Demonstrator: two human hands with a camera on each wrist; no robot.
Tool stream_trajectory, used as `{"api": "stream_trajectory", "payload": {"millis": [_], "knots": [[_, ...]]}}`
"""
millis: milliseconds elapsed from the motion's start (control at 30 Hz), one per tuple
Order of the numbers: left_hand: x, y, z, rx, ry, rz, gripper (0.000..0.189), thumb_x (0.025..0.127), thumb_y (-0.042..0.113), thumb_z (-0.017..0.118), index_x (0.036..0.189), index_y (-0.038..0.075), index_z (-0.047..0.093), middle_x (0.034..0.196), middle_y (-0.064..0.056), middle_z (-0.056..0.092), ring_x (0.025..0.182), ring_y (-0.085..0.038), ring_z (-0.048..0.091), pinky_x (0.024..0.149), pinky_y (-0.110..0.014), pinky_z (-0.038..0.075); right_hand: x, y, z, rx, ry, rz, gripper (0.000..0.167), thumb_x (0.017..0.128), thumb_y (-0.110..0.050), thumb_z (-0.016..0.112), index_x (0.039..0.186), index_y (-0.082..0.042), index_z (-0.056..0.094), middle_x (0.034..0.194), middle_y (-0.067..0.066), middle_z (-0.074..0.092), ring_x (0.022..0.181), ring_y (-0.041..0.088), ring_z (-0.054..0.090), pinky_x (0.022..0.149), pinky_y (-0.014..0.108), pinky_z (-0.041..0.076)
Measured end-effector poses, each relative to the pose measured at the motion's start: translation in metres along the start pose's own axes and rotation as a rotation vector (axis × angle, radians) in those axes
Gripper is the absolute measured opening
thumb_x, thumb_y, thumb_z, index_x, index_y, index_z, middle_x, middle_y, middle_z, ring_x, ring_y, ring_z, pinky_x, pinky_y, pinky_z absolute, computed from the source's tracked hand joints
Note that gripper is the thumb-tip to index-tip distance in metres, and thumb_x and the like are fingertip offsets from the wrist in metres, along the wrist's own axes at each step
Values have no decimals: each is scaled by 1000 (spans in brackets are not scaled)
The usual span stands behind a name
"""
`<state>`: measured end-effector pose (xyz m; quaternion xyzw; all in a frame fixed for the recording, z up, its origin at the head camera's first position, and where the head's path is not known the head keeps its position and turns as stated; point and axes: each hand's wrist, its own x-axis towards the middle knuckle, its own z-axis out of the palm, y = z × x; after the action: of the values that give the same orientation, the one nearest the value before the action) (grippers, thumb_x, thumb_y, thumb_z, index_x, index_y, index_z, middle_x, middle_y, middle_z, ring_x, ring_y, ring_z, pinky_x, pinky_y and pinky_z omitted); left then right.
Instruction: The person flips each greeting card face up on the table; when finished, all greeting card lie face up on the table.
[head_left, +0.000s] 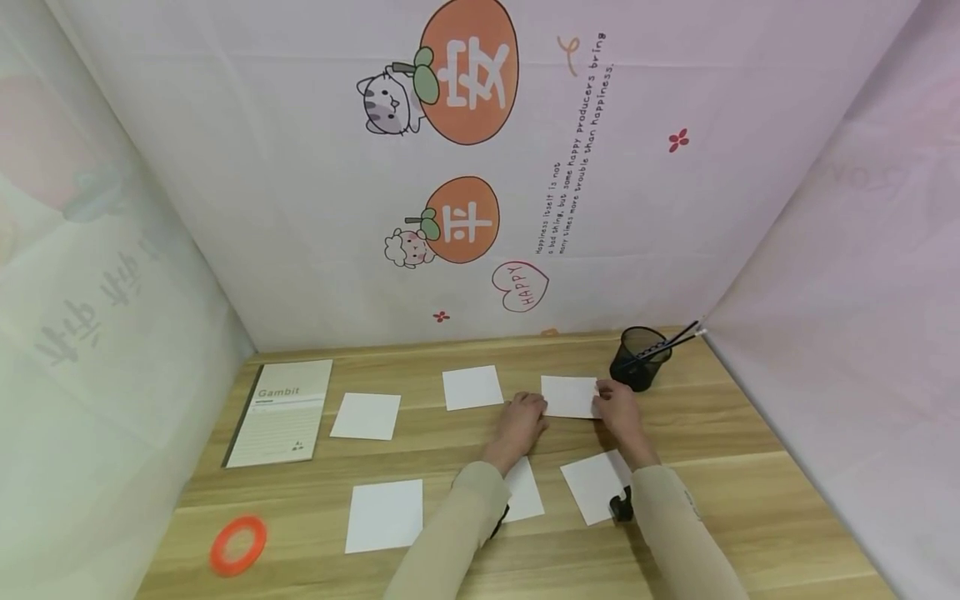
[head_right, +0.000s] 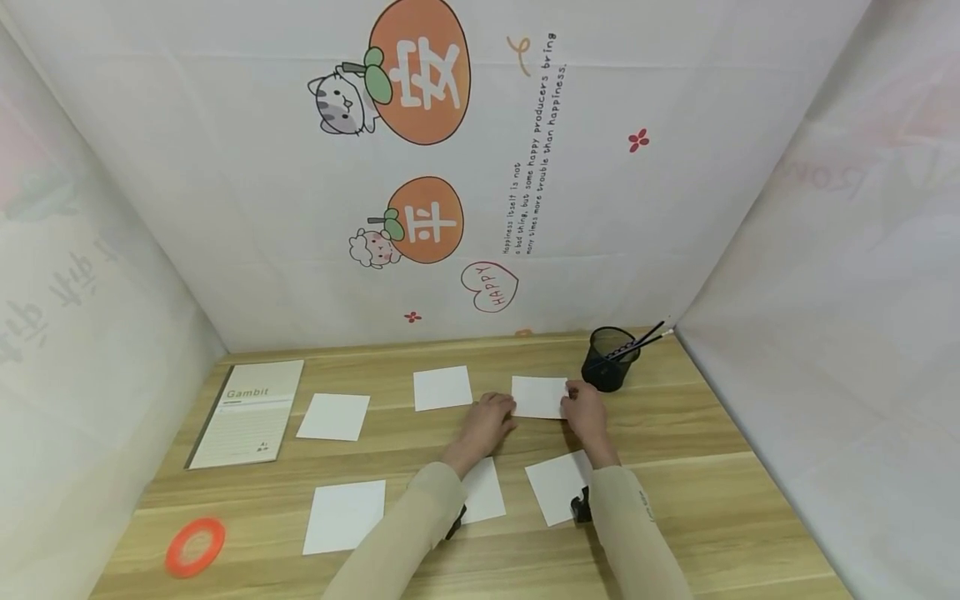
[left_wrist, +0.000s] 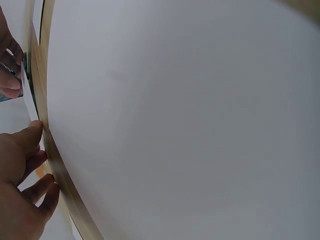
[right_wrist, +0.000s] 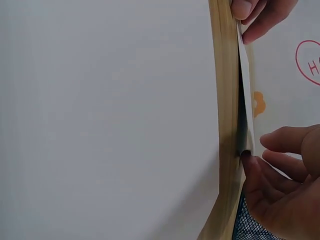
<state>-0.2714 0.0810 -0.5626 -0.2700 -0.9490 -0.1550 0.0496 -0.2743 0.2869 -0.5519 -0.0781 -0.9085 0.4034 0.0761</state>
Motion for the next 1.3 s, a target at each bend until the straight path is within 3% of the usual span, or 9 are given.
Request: {"api": "stream_trajectory", "payload": {"millis": [167, 300, 400, 533, 767, 867, 1133, 1300], "knots": [[1, -1, 3, 16, 29, 11, 33, 91, 28, 66, 120, 12, 64, 129, -3, 59, 120, -21, 52, 94, -39, 49, 2, 3, -1, 83, 53, -6, 29, 86, 6, 58, 114, 14, 61, 104, 30, 64, 94, 36, 62, 70, 32, 53], [1, -2, 4, 33, 39, 14, 34, 92, 30, 66, 119, 10, 64, 126, -4, 59, 118, -22, 53, 92, -39, 49, 4, 6, -3, 200, 15, 60, 33, 88, 3, 59, 119, 13, 59, 107, 28, 65, 82, 20, 61, 60, 18, 48], [0, -2, 4, 50, 48, 19, 35, 92, 30, 65, 119, 10, 64, 125, -4, 59, 117, -21, 53, 90, -38, 50, 5, 8, -4, 330, -46, 149, 38, 92, -2, 57, 127, 12, 55, 116, 28, 61, 77, 11, 59, 60, 17, 49], [0, -1, 3, 81, 58, 28, 34, 92, 31, 65, 118, 10, 64, 122, -4, 60, 115, -21, 54, 88, -38, 51, 4, 7, -7, 454, -99, 232, 41, 95, -6, 55, 134, 8, 50, 126, 28, 55, 77, 8, 58, 62, 17, 50], [-1, 2, 2, 103, 43, 2, 31, 92, 30, 65, 116, 9, 65, 119, -4, 61, 113, -21, 55, 87, -37, 51, 3, 2, -10, 508, -140, 254, 45, 96, -7, 54, 139, 6, 45, 132, 30, 50, 88, 18, 61, 65, 17, 51], [0, 3, 2, 110, 29, -14, 30, 92, 29, 65, 115, 9, 65, 118, -3, 61, 113, -20, 55, 88, -37, 51, 3, 2, -11, 522, -154, 252, 49, 96, -7, 54, 142, 4, 42, 127, 29, 53, 88, 18, 61, 65, 17, 53], [2, 3, 4, 126, 78, -3, 21, 92, 21, 66, 109, 9, 68, 112, -3, 63, 105, -20, 58, 79, -33, 53, 1, -1, -17, 563, -220, 237, 55, 95, -6, 54, 147, -2, 35, 84, 8, 61, 66, 7, 55, 61, 20, 53], [1, 4, 3, 113, 115, 15, 15, 91, 16, 67, 103, 9, 68, 107, -5, 65, 100, -20, 59, 73, -31, 52, -1, -3, -19, 606, -234, 251, 56, 95, -5, 54, 147, -2, 33, 81, 4, 59, 65, 7, 55, 61, 20, 53]]}}
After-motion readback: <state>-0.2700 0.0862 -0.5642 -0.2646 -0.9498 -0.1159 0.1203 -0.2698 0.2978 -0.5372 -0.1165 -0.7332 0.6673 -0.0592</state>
